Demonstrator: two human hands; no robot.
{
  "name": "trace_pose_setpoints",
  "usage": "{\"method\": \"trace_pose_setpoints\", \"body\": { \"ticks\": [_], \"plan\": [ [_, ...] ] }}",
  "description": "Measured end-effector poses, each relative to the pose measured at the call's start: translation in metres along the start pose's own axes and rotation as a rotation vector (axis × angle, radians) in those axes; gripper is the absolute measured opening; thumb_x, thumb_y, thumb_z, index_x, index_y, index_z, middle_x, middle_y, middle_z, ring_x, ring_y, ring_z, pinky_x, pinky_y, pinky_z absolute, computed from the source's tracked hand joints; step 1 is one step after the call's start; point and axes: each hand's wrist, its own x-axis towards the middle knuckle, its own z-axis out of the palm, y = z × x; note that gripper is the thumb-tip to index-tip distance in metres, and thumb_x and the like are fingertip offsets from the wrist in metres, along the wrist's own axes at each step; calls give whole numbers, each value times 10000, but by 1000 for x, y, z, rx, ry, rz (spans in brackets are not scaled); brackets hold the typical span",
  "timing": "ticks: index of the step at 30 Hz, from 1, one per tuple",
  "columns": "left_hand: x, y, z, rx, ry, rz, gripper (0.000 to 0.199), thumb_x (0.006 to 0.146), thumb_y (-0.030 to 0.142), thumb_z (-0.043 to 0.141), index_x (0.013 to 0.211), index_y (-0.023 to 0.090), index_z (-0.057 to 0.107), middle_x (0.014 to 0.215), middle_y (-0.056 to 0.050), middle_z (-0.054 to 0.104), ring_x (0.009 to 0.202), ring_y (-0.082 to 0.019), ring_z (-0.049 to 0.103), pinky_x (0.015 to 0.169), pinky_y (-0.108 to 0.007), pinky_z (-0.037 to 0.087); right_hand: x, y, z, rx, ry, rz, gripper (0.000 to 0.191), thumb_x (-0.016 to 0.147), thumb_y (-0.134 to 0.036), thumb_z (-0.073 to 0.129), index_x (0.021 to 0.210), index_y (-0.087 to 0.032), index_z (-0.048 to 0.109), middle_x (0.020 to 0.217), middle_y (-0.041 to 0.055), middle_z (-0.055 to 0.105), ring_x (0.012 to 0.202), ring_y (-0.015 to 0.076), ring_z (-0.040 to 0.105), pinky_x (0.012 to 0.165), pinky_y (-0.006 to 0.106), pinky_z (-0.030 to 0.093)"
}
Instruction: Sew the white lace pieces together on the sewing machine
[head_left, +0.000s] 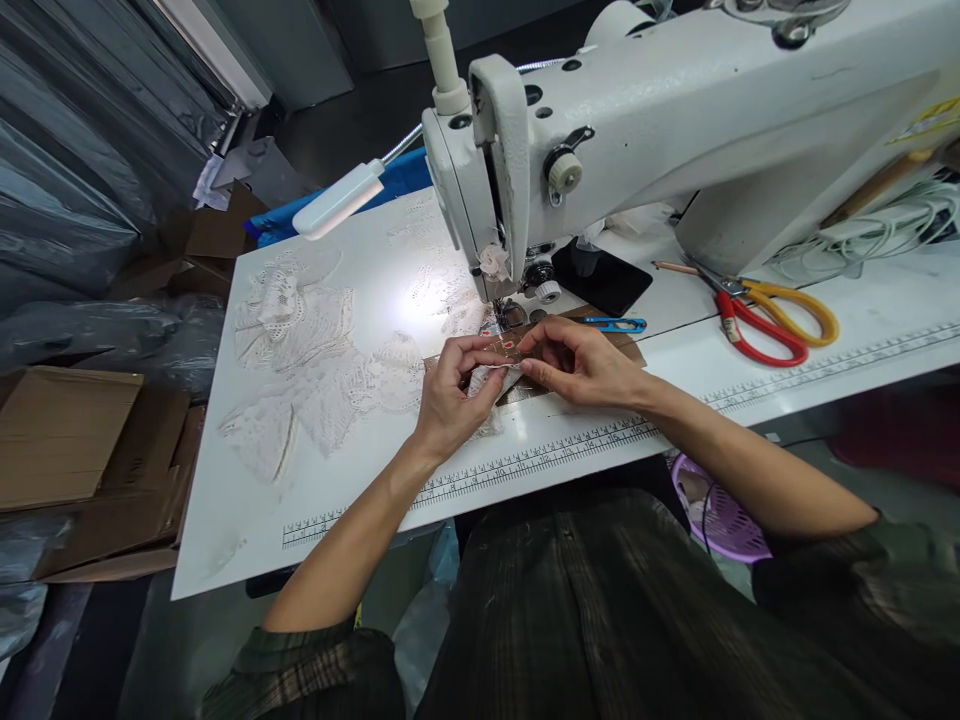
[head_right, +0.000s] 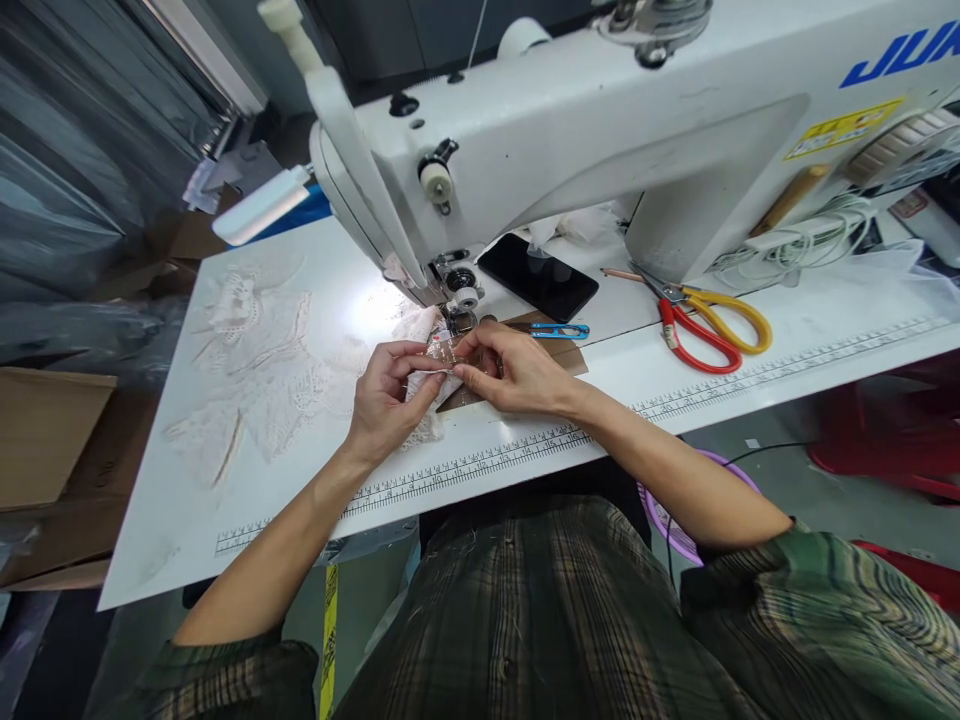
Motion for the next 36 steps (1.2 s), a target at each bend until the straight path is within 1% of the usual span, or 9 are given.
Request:
{"method": "trace_pose_setpoints", "body": {
  "ticks": [6,11,14,16,20,25,28,34,36],
  "plan": [
    [-2,1,2,69,64,75,421,833,199,718,1201,216,515,970,-25,744,785,-139,709,692,-296,589,0,3,3,-44,-40,-11,133,896,-276,622,929,-148,639,618,-49,484,541,95,409,539,249,334],
    [2,-1,0,139,88,251,118,839,133,702,905,207,638,902,-9,721,818,-128,697,722,-283,592,0,3,4,-72,-7,-66,109,877,-238,636,945,-155,619,674,-35,505,576,101,437,559,250,361],
    [5,-2,-1,136,74,329,122,841,97,691,845,207,639,867,0,718,818,-123,697,704,-271,593,0,5,4,-126,37,-147,187,862,-257,673,1013,-157,628,769,-7,525,612,106,449,591,262,391],
    [5,-2,-2,154,74,360,129,842,90,690,844,210,644,856,3,713,820,-122,694,708,-277,597,0,7,5,-151,75,-199,162,891,-271,651,1011,-164,641,855,24,553,626,107,454,615,275,412],
    [6,-3,-2,216,82,413,119,841,101,705,843,208,654,857,-1,698,812,-117,687,689,-270,593,-1,11,9,-168,89,-262,126,953,-285,582,991,-182,644,963,67,587,744,153,537,678,306,455],
    [5,-2,-1,262,71,426,115,849,108,701,856,207,644,815,11,701,776,-115,690,692,-272,597,-3,10,14,-270,19,-275,119,980,-278,516,964,-183,586,1037,101,586,935,227,582,765,364,481],
    [4,-2,0,295,67,439,123,857,95,684,870,205,629,817,9,710,777,-118,698,703,-276,600,-3,10,17,-327,20,-214,135,997,-297,449,952,-196,527,1036,111,580,888,232,566,719,372,474],
    [4,-6,-2,399,64,540,139,866,81,666,851,208,612,866,-1,713,792,-123,697,660,-258,587,0,11,15,-180,30,-249,85,969,-234,437,891,-209,458,873,64,548,798,196,528,716,353,456],
    [4,-6,-3,400,59,547,134,866,84,667,864,208,618,894,-7,715,804,-125,697,661,-256,586,1,10,13,-149,38,-211,94,969,-239,433,883,-210,456,850,53,546,761,183,515,694,343,444]
  ]
}}
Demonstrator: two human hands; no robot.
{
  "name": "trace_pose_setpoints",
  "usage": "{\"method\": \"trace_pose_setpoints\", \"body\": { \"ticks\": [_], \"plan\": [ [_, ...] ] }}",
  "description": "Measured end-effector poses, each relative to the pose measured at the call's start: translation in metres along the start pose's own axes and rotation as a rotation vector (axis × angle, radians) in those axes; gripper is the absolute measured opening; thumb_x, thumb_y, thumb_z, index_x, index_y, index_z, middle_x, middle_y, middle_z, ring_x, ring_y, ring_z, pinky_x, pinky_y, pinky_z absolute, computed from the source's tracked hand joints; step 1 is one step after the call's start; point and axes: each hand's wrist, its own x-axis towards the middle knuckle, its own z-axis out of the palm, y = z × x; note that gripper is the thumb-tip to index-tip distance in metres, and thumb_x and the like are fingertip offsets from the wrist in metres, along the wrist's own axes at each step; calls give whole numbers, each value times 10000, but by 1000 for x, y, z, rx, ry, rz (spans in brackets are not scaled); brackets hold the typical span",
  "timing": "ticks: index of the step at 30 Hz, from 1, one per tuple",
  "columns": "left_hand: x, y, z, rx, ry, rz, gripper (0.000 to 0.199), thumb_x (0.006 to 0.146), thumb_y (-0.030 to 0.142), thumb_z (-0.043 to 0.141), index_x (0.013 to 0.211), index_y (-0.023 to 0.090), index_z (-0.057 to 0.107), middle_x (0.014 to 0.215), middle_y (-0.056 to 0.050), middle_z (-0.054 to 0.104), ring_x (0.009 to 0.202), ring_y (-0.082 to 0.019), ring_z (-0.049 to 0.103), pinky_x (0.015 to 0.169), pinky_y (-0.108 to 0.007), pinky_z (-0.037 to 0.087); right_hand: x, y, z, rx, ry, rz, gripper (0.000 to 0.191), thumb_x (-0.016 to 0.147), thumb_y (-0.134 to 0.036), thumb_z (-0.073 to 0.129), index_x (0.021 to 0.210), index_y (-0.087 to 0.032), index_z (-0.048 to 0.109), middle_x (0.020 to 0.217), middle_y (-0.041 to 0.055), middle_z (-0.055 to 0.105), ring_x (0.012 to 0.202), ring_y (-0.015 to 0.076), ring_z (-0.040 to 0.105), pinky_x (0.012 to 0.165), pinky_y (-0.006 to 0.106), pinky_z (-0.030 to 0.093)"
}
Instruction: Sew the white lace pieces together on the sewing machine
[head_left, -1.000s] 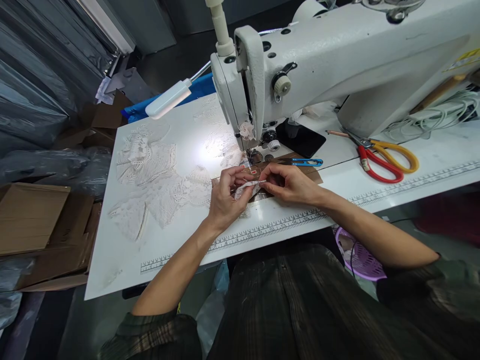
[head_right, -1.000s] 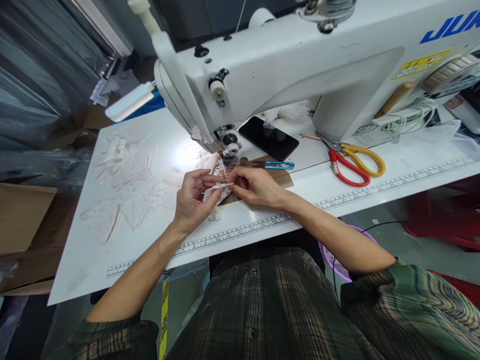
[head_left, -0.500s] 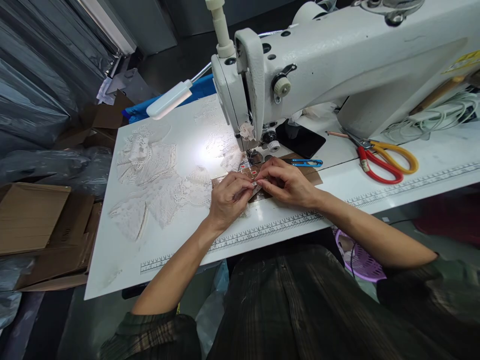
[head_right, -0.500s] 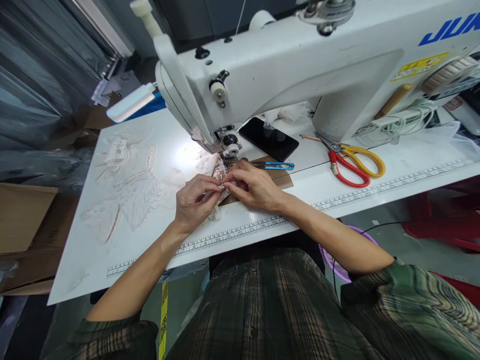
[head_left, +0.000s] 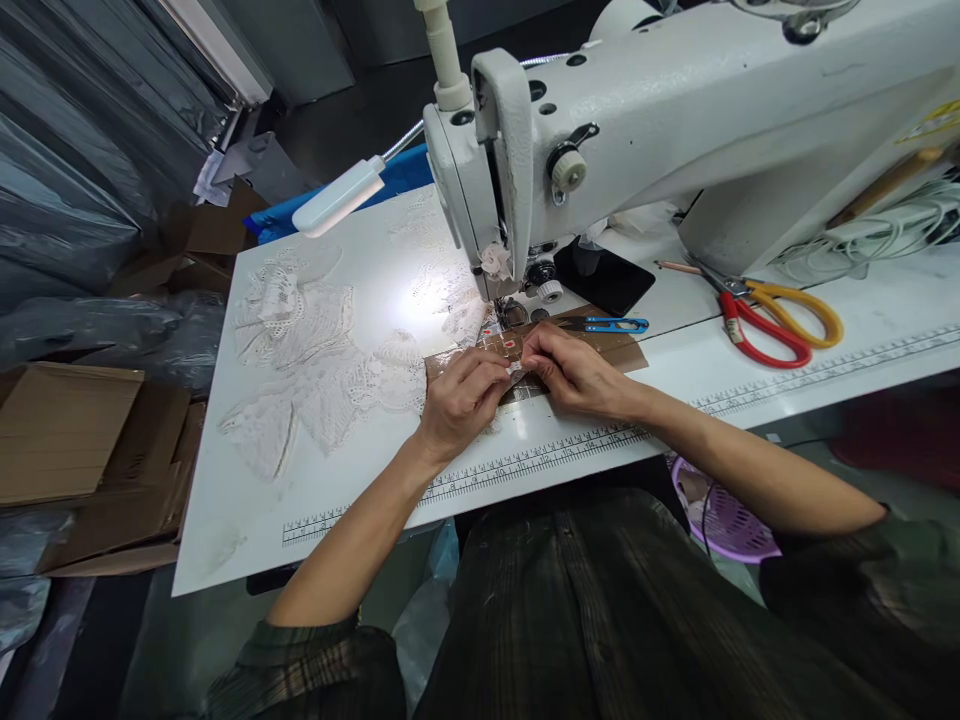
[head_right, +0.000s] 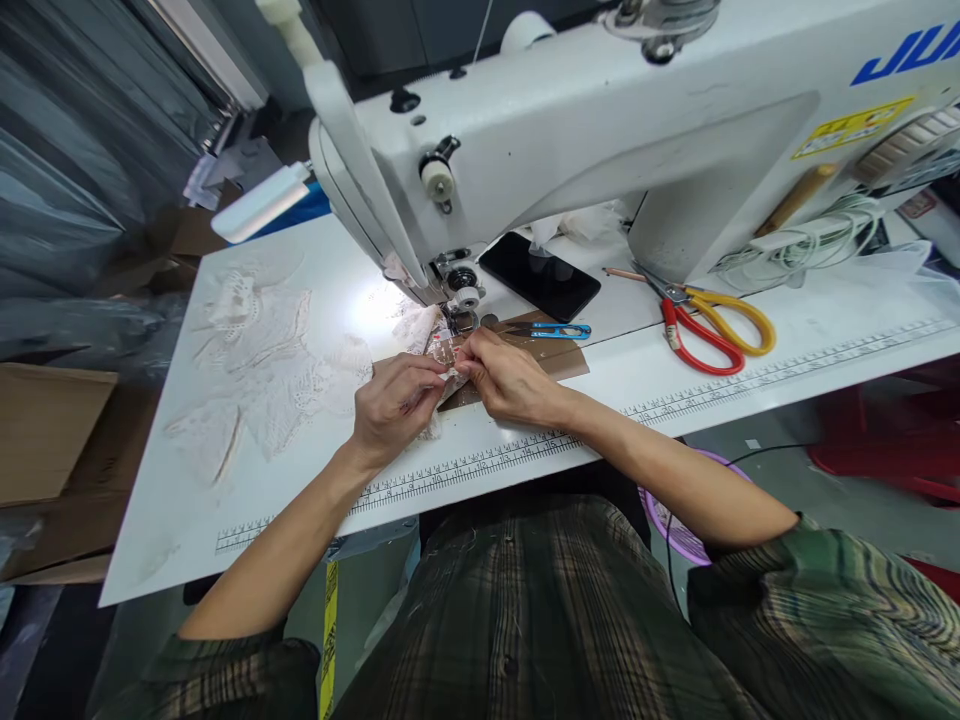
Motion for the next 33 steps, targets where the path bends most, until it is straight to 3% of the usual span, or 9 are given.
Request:
{"method": "trace_pose_setpoints", "body": {
  "ticks": [4,7,10,16,21,23,26,29,33],
  "plan": [
    [0,3,0,-19,15,-42,120,869,100,662,848,211,623,874,-4,712,819,-138,699,698,-282,590,0,-5,-4,40,42,102,169,1002,-315,435,899,-202,507,828,37,554,743,166,508,684,323,432],
    [1,6,0,-175,13,-270,97,853,188,712,879,210,622,806,2,700,725,-130,683,622,-266,566,1,-8,-7,88,-37,94,227,952,-402,585,1000,-180,579,864,36,578,702,142,491,635,292,415],
    [1,4,-3,-431,-42,-526,214,827,254,737,986,202,605,779,1,696,641,-110,647,548,-234,524,4,-8,-10,270,-163,172,273,934,-423,626,997,-158,615,793,8,580,611,106,450,558,259,378],
    [4,-7,-15,-659,-160,-680,177,816,105,578,978,175,574,766,-15,701,556,-78,600,475,-187,444,10,-3,-12,483,-162,322,319,925,-455,628,861,-143,624,579,-65,433,503,75,318,444,225,238],
    [5,-1,-11,-531,-189,-563,326,817,226,729,1100,193,571,943,-47,742,805,-143,699,679,-270,561,9,-2,-6,424,-79,274,267,873,-396,697,913,-132,699,611,-49,483,534,76,354,474,226,264],
    [5,2,-8,-411,-140,-479,243,836,265,744,1028,207,607,886,-22,737,752,-134,693,652,-269,557,7,-1,-4,432,-76,283,284,857,-412,717,913,-133,712,636,-36,515,545,77,380,483,227,283],
    [3,2,-6,-198,-55,-223,63,883,189,679,882,217,623,799,2,717,703,-130,682,620,-272,551,6,-1,-6,482,-93,348,282,827,-401,751,906,-132,720,634,-28,541,542,76,411,475,223,288],
    [1,-2,-7,-16,-34,27,116,898,118,622,879,232,604,862,-7,738,792,-152,705,689,-312,577,6,-3,-11,551,-116,391,277,778,-383,797,850,-130,714,632,-18,571,548,78,455,474,215,321],
    [-1,-6,-9,108,-37,135,169,895,73,591,892,242,580,941,-16,759,797,-162,717,649,-325,560,6,-3,-17,568,-79,429,280,733,-368,833,800,-135,694,651,-3,609,556,83,493,478,213,361]
  ]
}}
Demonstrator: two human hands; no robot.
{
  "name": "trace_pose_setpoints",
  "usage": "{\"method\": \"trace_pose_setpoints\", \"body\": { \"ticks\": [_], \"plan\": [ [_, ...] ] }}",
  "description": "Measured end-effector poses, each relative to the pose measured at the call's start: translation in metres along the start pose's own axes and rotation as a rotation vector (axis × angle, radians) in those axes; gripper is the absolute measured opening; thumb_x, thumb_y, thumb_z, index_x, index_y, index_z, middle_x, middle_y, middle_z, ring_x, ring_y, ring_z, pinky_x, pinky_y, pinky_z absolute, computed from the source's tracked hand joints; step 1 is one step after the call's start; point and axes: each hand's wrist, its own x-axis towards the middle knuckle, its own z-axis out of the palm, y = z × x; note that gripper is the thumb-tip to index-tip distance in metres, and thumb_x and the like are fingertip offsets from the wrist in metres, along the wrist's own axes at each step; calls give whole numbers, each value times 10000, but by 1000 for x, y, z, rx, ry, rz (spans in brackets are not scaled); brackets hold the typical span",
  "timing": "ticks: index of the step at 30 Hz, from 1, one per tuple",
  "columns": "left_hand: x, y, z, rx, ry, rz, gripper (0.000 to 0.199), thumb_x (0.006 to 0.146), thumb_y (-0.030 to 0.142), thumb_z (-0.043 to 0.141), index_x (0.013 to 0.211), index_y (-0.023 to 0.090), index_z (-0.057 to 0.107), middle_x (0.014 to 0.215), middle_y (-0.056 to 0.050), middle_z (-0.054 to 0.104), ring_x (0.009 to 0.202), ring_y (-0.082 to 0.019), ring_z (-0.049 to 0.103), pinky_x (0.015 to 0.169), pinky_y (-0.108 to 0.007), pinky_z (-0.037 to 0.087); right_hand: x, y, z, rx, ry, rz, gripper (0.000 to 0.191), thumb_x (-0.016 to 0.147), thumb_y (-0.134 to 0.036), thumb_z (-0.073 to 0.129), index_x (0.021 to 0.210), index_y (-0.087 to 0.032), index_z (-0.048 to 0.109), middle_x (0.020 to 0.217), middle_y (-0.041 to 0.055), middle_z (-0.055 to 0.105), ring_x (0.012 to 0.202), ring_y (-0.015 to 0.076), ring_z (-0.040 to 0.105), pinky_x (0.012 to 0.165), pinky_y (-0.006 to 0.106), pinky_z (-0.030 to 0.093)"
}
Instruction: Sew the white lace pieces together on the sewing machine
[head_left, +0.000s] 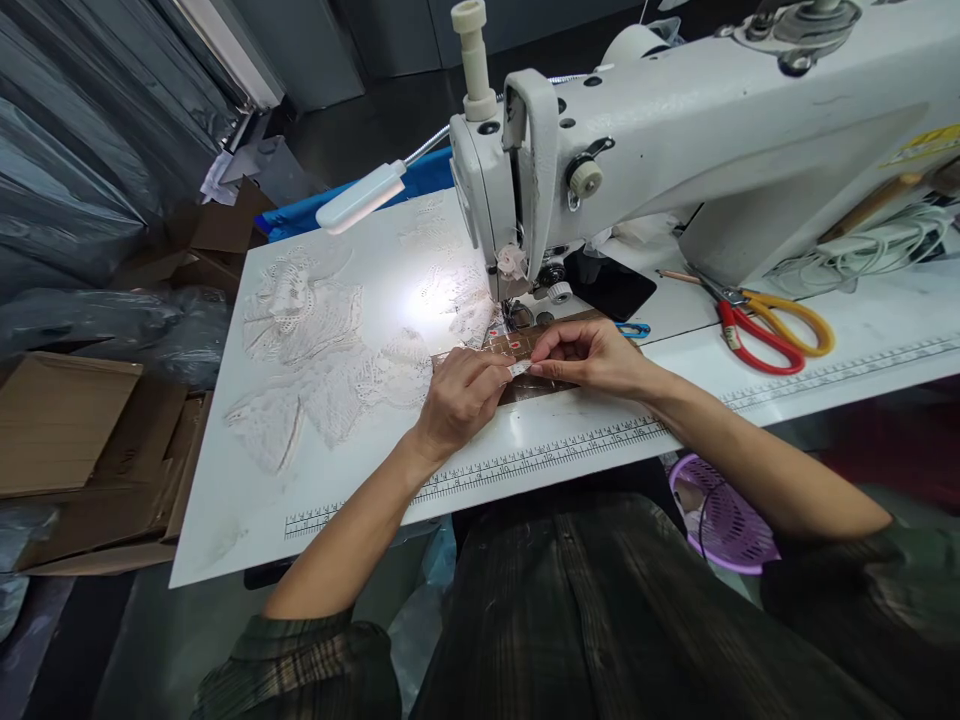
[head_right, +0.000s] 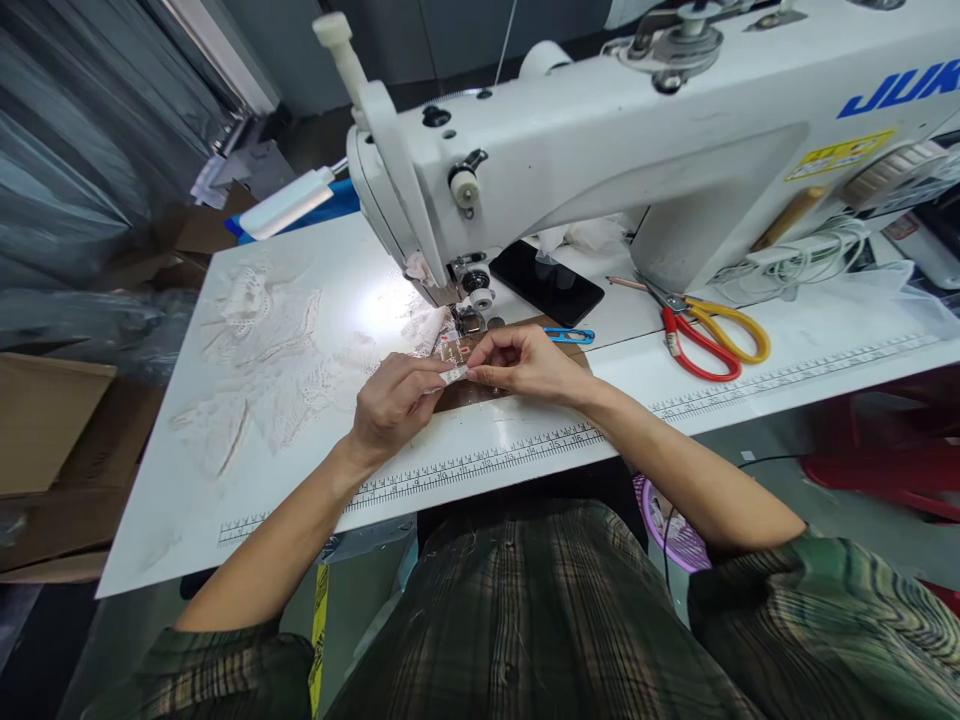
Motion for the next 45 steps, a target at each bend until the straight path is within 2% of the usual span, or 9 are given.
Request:
{"method": "trace_pose_setpoints", "body": {
  "ticks": [7,10,20,27,31,34,37,41,45],
  "plan": [
    [-3,-3,1,27,-53,-11,189,884,70,581,872,258,588,980,-19,765,764,-192,705,655,-372,520,0,1,-4,-69,54,-56,281,829,-410,745,912,-144,708,654,-10,600,552,92,488,474,222,365],
    [-3,-3,2,37,-26,-4,189,885,71,592,879,259,579,981,-14,765,758,-185,700,645,-357,506,-1,0,-1,-198,29,-179,258,898,-378,674,1030,-161,724,820,35,675,676,125,564,574,254,431],
    [-3,1,6,93,-5,-19,122,905,141,616,947,250,581,828,-10,749,722,-184,698,656,-355,529,-1,12,15,-568,63,-379,123,958,-296,535,897,-193,559,885,56,586,780,175,533,707,327,448],
    [-3,-3,7,143,21,-67,115,910,126,601,882,229,559,772,-21,703,681,-167,646,608,-325,520,-7,6,11,-285,178,-266,455,1037,-531,347,768,-201,504,686,5,511,595,126,459,576,283,413],
    [5,13,-3,118,53,-271,121,891,131,615,820,206,551,776,-32,638,676,-150,611,546,-279,501,-10,-5,17,-96,-113,-42,410,971,-557,519,907,-164,617,795,33,630,709,142,593,591,260,471],
    [12,32,-19,-187,-97,-519,167,844,204,689,968,189,580,904,-52,654,651,-126,612,508,-250,513,-4,-11,19,78,-357,44,386,890,-446,678,1146,-167,602,948,48,666,877,165,630,683,268,518],
    [15,32,-38,-529,-302,-701,413,836,260,703,1208,180,544,1076,-109,664,708,-138,665,523,-242,552,8,-11,17,124,-377,111,339,843,-282,722,1140,-163,610,937,25,649,799,122,594,659,236,480],
    [15,3,-48,-454,-224,-824,436,805,334,746,1188,179,607,1075,-114,678,755,-159,660,582,-268,553,24,-11,19,136,-428,175,208,858,-213,657,1050,-143,623,759,-22,590,582,73,463,507,203,350],
    [15,-22,-41,-733,-272,-1017,364,813,423,744,1057,160,686,788,-67,690,649,-150,632,510,-244,482,39,-18,26,77,-464,188,216,867,-252,632,1058,-152,613,696,-27,573,550,80,448,476,207,308]
  ]
}}
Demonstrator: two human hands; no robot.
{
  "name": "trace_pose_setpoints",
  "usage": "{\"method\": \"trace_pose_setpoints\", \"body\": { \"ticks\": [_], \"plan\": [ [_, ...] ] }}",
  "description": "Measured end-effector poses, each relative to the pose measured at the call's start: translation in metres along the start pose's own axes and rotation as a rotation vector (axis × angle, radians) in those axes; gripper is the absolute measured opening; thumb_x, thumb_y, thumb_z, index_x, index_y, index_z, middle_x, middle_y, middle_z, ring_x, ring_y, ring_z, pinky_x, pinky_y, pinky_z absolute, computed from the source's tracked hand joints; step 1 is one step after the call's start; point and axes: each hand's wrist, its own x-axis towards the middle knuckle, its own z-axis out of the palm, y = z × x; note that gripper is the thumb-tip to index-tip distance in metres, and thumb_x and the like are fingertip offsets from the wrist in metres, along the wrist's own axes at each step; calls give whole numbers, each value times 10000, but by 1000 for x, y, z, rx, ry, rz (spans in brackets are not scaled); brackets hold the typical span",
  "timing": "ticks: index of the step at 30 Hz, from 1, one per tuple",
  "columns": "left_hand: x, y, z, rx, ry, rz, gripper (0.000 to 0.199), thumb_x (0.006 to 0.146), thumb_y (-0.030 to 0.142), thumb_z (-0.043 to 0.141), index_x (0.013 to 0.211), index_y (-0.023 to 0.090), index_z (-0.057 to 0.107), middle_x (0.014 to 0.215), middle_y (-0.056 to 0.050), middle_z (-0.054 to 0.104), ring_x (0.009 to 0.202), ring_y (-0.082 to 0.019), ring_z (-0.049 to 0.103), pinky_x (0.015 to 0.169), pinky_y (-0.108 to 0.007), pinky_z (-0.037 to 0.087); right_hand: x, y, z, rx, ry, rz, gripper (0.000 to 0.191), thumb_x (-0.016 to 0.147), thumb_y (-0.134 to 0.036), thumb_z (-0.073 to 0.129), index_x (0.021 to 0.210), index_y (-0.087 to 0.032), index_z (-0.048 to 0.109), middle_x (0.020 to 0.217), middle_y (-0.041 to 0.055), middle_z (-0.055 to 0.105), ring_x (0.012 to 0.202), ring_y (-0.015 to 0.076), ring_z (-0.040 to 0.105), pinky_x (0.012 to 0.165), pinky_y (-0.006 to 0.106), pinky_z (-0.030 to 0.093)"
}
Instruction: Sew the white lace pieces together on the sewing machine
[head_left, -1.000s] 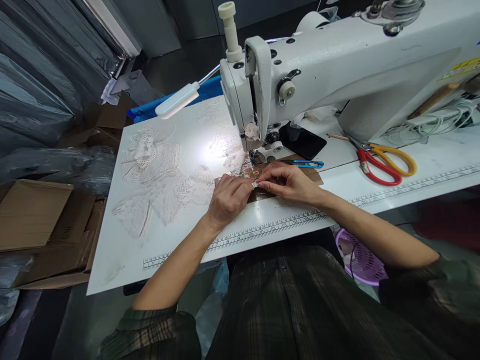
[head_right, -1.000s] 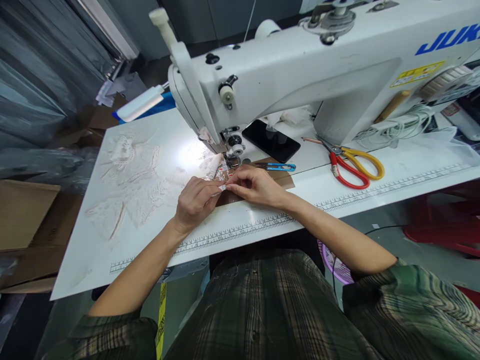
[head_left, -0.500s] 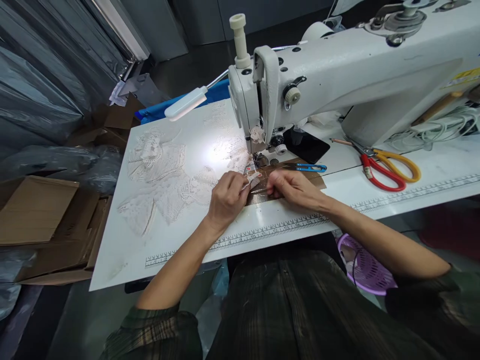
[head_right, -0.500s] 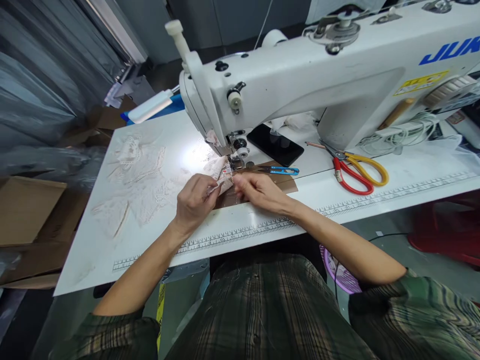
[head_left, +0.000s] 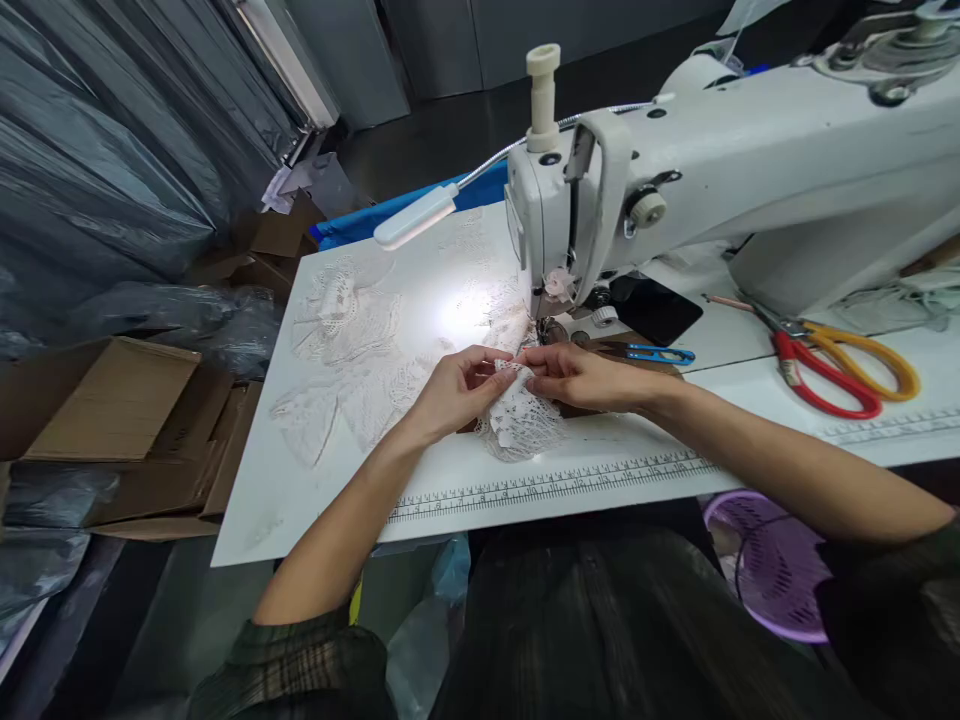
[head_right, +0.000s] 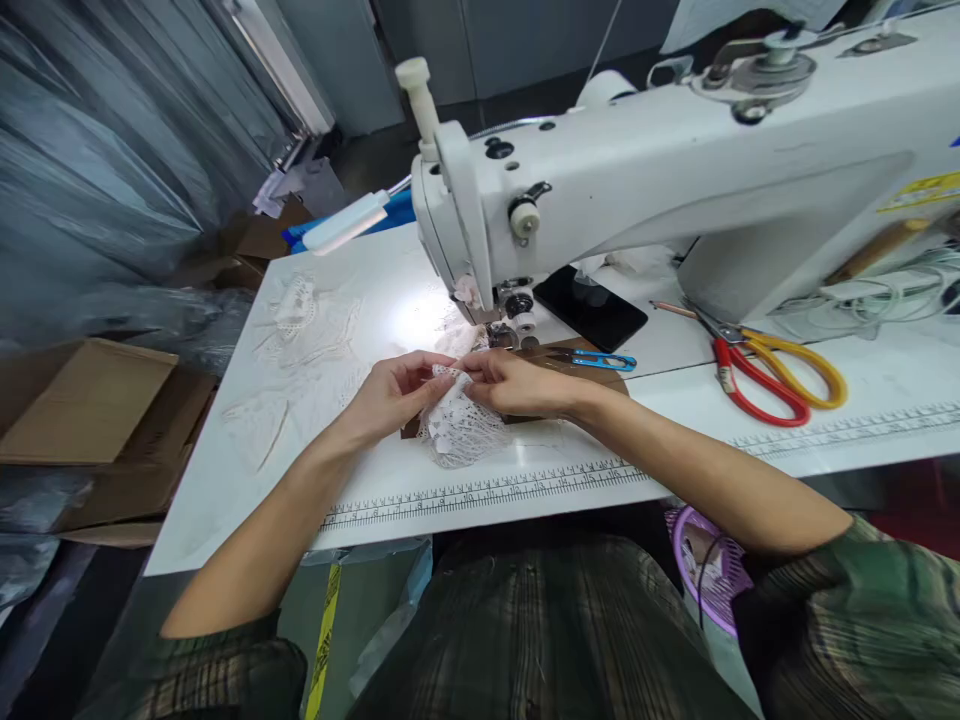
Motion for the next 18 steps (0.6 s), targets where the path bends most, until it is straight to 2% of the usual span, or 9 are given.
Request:
{"method": "trace_pose_setpoints", "body": {
  "ticks": [2,4,7,12,18],
  "plan": [
    [7,-3,-2,-157,43,-55,322,814,439,746,948,151,697,696,-41,666,590,-126,600,507,-234,460,9,-2,-2,-98,107,24,232,851,-292,655,1035,-158,609,730,-5,608,594,101,501,500,219,343],
    [11,-7,-5,-277,124,-57,317,765,430,796,857,149,683,705,-31,671,611,-114,598,553,-226,472,20,1,-6,-224,254,13,203,840,-340,661,927,-163,615,731,15,625,637,127,542,535,242,380],
    [15,-13,-11,-403,177,-80,338,721,420,831,828,151,657,696,-11,663,614,-101,591,569,-212,461,33,8,-8,-286,390,-60,230,840,-400,627,797,-175,612,700,24,624,647,150,559,571,280,411],
    [14,-21,-13,-532,243,-137,441,712,396,844,1005,162,612,758,-22,698,611,-120,620,588,-247,480,38,15,-2,-320,498,-146,238,834,-413,612,818,-179,655,709,13,634,644,149,537,597,301,411],
    [14,-23,-8,-547,251,-131,537,687,324,870,1114,171,582,917,-51,732,738,-141,678,717,-290,517,35,17,1,-425,531,-178,284,888,-429,550,855,-176,675,724,15,632,628,146,494,585,300,376]
  ]
}}
